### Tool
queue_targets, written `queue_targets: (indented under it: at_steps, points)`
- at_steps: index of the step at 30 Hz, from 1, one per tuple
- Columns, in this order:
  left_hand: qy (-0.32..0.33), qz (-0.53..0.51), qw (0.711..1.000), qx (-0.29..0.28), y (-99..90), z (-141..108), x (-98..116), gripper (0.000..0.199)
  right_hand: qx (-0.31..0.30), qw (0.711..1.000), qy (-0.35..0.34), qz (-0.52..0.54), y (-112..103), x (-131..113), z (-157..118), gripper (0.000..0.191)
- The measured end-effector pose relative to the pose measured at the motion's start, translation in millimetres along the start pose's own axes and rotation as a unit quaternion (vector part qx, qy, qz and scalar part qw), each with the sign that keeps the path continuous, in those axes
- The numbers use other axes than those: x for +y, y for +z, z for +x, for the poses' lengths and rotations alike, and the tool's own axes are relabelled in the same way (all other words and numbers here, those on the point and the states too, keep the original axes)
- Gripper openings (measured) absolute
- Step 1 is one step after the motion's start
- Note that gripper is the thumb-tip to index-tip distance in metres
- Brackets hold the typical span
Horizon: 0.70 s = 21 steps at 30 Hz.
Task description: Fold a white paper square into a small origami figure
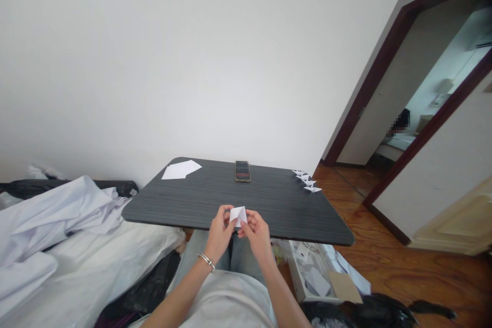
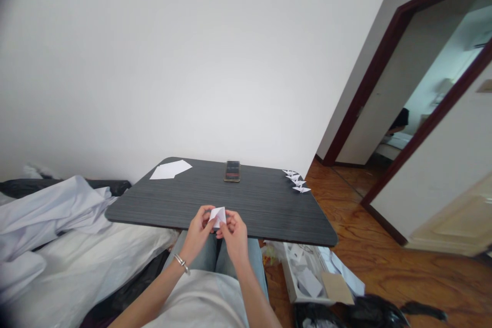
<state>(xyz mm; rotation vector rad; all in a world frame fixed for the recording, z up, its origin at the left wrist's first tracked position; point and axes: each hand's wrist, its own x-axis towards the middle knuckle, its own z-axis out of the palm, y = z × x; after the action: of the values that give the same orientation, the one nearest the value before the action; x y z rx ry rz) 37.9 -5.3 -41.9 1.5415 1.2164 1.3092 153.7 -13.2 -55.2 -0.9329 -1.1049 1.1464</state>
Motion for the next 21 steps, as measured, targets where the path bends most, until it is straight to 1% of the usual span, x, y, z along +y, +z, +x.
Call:
queue_targets:
  at_steps: [4,7,10,13,14,16,18,21]
  points:
    - [0.017,0.028,0.999,0.019,-1.7,-3,4,0.021,0.036,0.999,-0.028,-0.029,1,-4,-4,0.024]
    - [0.039,0.063,0.997,0.023,-3.5,-4,8,0.020,0.046,0.998,-0.033,-0.038,2,-7,-7,0.025]
    - [0.063,0.069,0.995,0.027,-5.8,-4,11,0.021,0.043,0.998,-0.029,-0.046,3,-9,-9,0.024]
    - [0.091,0.047,0.994,0.026,-8.9,-2,14,0.029,0.036,0.998,-0.029,-0.053,3,-10,-10,0.023]
    - [0.104,0.041,0.994,0.022,-10.0,-1,15,0.031,0.033,0.998,-0.030,-0.053,3,-11,-10,0.023]
    - [0.125,0.033,0.992,0.007,-11.6,0,16,0.030,0.026,0.998,-0.031,-0.051,3,-12,-10,0.022]
    - [0.121,0.021,0.992,-0.009,-12.3,0,16,0.023,0.017,0.998,-0.034,-0.048,3,-12,-10,0.021]
    - [0.088,-0.003,0.996,-0.021,-11.8,0,15,0.016,-0.002,0.998,-0.036,-0.045,2,-13,-9,0.018]
